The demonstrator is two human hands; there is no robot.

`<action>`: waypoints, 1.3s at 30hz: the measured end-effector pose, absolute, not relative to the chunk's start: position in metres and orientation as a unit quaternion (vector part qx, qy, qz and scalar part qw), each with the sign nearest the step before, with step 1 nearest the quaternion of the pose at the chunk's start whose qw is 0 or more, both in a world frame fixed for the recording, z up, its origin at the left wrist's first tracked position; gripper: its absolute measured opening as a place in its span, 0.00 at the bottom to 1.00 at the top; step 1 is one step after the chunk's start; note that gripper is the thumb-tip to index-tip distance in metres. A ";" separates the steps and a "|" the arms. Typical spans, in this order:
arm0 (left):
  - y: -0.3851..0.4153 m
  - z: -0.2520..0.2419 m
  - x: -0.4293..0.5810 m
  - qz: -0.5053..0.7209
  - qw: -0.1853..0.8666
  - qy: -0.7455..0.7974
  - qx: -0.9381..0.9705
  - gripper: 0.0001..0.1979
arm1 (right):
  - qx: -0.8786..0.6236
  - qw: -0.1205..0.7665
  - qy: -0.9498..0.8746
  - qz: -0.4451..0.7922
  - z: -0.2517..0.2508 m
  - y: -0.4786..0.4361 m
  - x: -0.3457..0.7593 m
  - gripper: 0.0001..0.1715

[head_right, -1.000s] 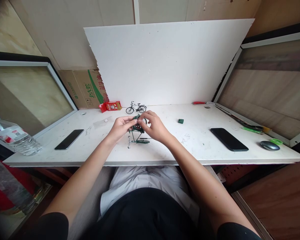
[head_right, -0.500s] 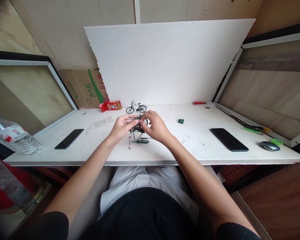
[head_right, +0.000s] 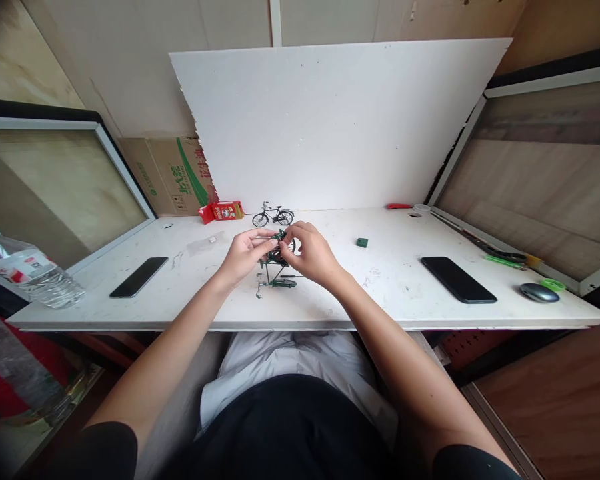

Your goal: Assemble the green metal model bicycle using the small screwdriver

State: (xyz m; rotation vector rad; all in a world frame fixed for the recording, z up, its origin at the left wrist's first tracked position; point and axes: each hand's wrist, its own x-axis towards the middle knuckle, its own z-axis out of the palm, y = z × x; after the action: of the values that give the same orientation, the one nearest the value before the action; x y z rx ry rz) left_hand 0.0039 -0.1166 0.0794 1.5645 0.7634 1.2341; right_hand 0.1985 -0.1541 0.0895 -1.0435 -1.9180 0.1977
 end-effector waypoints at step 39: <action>-0.105 0.061 0.006 0.520 0.497 0.295 0.629 0.27 | -0.389 0.449 -0.798 0.099 0.086 -0.150 0.204 0.08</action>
State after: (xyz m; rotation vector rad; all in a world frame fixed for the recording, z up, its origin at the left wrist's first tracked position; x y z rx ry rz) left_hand 0.0059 -0.1049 0.0614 1.5222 0.7146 1.2591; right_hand 0.2044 -0.1500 0.0860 -0.9631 -1.9743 0.2441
